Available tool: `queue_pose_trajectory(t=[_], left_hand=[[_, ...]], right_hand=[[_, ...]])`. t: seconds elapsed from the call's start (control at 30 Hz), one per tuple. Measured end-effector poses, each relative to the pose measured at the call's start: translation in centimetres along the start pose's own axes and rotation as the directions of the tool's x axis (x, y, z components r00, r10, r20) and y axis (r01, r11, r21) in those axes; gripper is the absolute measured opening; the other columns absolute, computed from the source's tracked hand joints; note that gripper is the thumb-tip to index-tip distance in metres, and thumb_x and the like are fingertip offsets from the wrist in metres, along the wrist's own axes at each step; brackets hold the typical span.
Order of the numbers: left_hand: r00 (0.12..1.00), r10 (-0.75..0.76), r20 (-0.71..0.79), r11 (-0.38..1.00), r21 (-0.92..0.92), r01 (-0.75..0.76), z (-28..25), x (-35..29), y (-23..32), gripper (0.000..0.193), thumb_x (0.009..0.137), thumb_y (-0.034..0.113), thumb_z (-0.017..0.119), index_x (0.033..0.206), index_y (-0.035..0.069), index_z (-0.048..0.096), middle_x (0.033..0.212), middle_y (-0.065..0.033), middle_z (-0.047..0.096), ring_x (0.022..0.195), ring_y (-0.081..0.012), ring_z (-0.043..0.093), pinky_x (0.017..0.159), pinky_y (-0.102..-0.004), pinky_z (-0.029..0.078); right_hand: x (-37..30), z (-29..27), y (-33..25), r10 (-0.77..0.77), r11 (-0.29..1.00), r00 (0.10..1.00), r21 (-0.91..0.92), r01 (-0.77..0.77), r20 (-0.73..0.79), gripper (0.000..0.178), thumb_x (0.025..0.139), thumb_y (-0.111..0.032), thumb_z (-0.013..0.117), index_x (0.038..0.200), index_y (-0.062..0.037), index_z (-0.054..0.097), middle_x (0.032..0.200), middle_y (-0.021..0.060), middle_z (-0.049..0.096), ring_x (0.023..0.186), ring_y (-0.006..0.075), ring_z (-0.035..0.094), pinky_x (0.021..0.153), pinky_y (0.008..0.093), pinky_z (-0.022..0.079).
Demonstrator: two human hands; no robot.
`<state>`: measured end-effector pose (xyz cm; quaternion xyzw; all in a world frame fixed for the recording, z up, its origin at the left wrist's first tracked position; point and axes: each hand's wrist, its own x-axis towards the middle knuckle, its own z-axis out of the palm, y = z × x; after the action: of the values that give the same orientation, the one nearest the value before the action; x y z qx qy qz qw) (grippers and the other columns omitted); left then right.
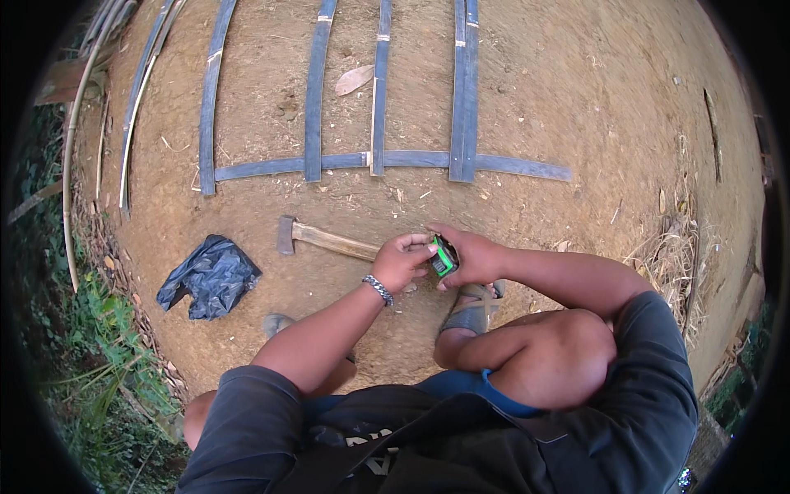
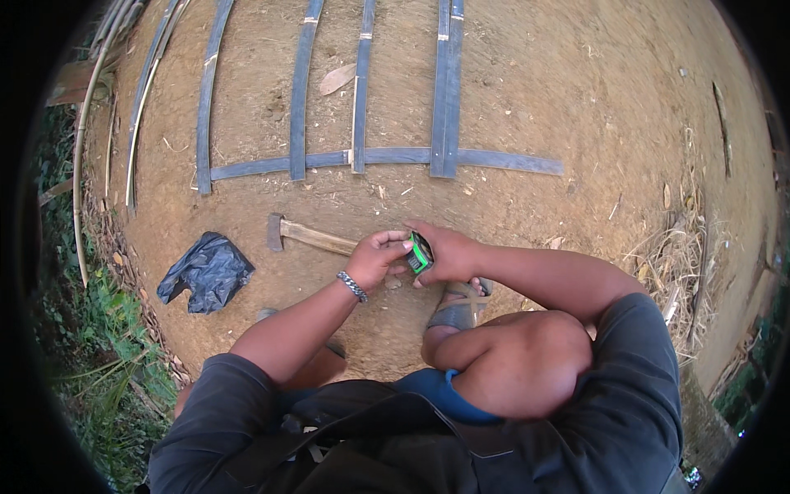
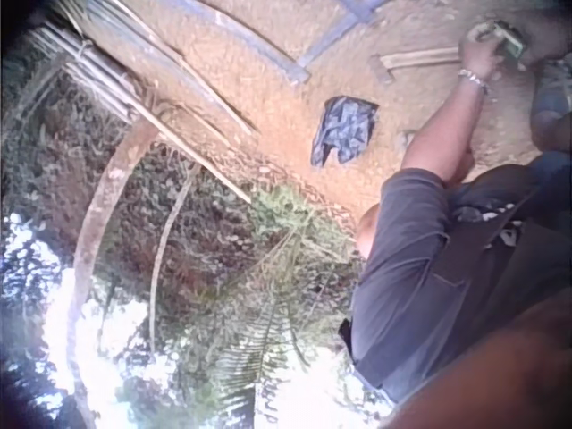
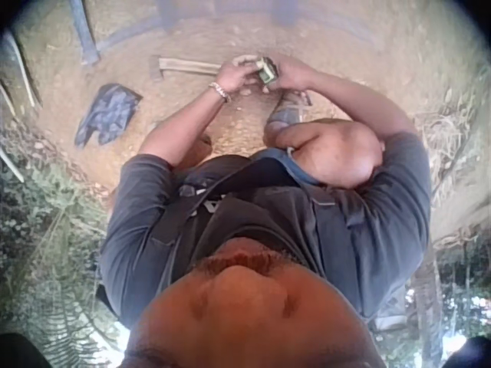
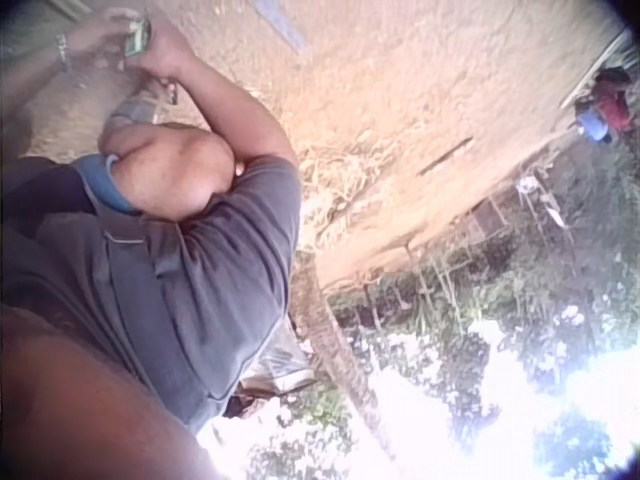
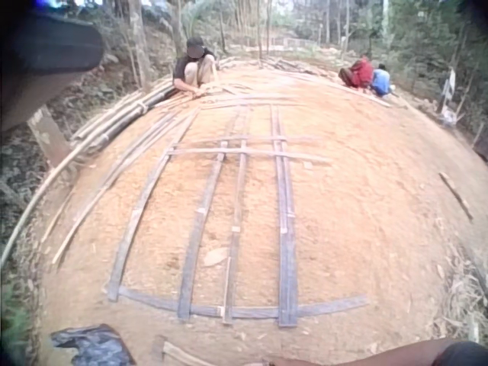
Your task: The person assembles a bamboo frame on the ground, using a hammer to drive nails into the joints and a tape measure to verify dimensions. They handle multiple bamboo strips, aligning them into a grid structure and securing them with nails.
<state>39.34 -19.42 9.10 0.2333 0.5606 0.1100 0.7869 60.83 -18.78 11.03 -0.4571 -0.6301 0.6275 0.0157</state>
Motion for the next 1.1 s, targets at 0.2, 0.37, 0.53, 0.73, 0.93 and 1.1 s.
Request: queue_pose_trajectory(t=[0.2, 0.37, 0.53, 0.73, 0.93, 1.1], left_hand=[[0.996, 0.009, 0.089, 0.972, 0.232, -0.03, -3.6, 1.4, -2.5, 0.019, 0.097, 0.021, 0.072, 0.105, 0.005, 0.068, 0.1, -0.0015, 0.07, 0.091, -0.0103, 0.066, 0.074, -0.0274, 0.056], [0.989, 0.051, -0.141, 0.998, 0.033, -0.046, -5.6, 2.9, 0.2, 0.022, 0.1, 0.026, 0.069, 0.106, 0.005, 0.068, 0.097, -0.0012, 0.07, 0.089, -0.0103, 0.067, 0.075, -0.0273, 0.057], [0.967, 0.167, -0.192, 0.957, 0.268, -0.112, -5.4, 5.0, 4.6, 0.029, 0.099, 0.027, 0.068, 0.116, 0.003, 0.068, 0.104, -0.0032, 0.072, 0.091, -0.0121, 0.068, 0.075, -0.0299, 0.057], [0.946, 0.176, -0.273, 0.984, 0.068, -0.163, -5.6, 6.7, 4.1, 0.036, 0.094, 0.016, 0.072, 0.125, 0.001, 0.063, 0.103, -0.0061, 0.074, 0.086, -0.0134, 0.069, 0.071, -0.0288, 0.055], [0.946, 0.135, -0.294, 0.991, 0.021, -0.135, -6.4, 8.1, 2.9, 0.038, 0.094, 0.014, 0.072, 0.127, 0.001, 0.06, 0.106, -0.006, 0.073, 0.087, -0.0129, 0.068, 0.074, -0.0287, 0.055], [0.929, 0.14, -0.344, 0.976, -0.108, -0.187, -7.0, 9.0, 2.9, 0.033, 0.097, 0.02, 0.07, 0.124, 0.002, 0.062, 0.105, -0.0056, 0.073, 0.086, -0.0123, 0.068, 0.072, -0.0284, 0.055]], right_hand=[[-0.3, 2.1, 1.6, -0.096, 0.993, 0.986, 0.075, 0.087, 0.134, 0.103, 0.068, -0.032, 0.092, 0.149, -0.0031, 0.035, 0.124, 0.0231, 0.062, 0.116, 0.0383, 0.062, 0.099, 0.0427, 0.05], [-1.9, 3.7, 4.0, 0.03, 0.99, 0.977, 0.13, -0.058, 0.21, 0.098, 0.073, -0.039, 0.091, 0.147, -0.0048, 0.036, 0.115, 0.0184, 0.063, 0.109, 0.0316, 0.063, 0.094, 0.0405, 0.05], [-1.5, 4.7, 4.2, 0.145, 0.868, 0.947, 0.422, -0.261, 0.287, 0.093, 0.079, -0.04, 0.088, 0.148, -0.0064, 0.035, 0.116, 0.0108, 0.058, 0.111, 0.0241, 0.059, 0.093, 0.0381, 0.05], [0.7, 4.6, 0.8, 0.188, 0.597, 0.893, 0.674, -0.435, 0.41, 0.096, 0.084, -0.035, 0.086, 0.152, -0.0074, 0.024, 0.125, 0.0085, 0.051, 0.113, 0.0214, 0.057, 0.086, 0.0398, 0.058], [4.5, 5.0, 1.3, 0.181, 0.642, 0.895, 0.641, -0.422, 0.408, 0.096, 0.085, -0.036, 0.085, 0.152, -0.0076, 0.022, 0.126, 0.0101, 0.052, 0.115, 0.0221, 0.058, 0.083, 0.04, 0.06], [6.2, 5.1, 0.8, 0.188, 0.669, 0.909, 0.629, -0.395, 0.371, 0.095, 0.086, -0.038, 0.084, 0.15, -0.0043, 0.023, 0.122, 0.0114, 0.054, 0.109, 0.0215, 0.059, 0.083, 0.0373, 0.058]])
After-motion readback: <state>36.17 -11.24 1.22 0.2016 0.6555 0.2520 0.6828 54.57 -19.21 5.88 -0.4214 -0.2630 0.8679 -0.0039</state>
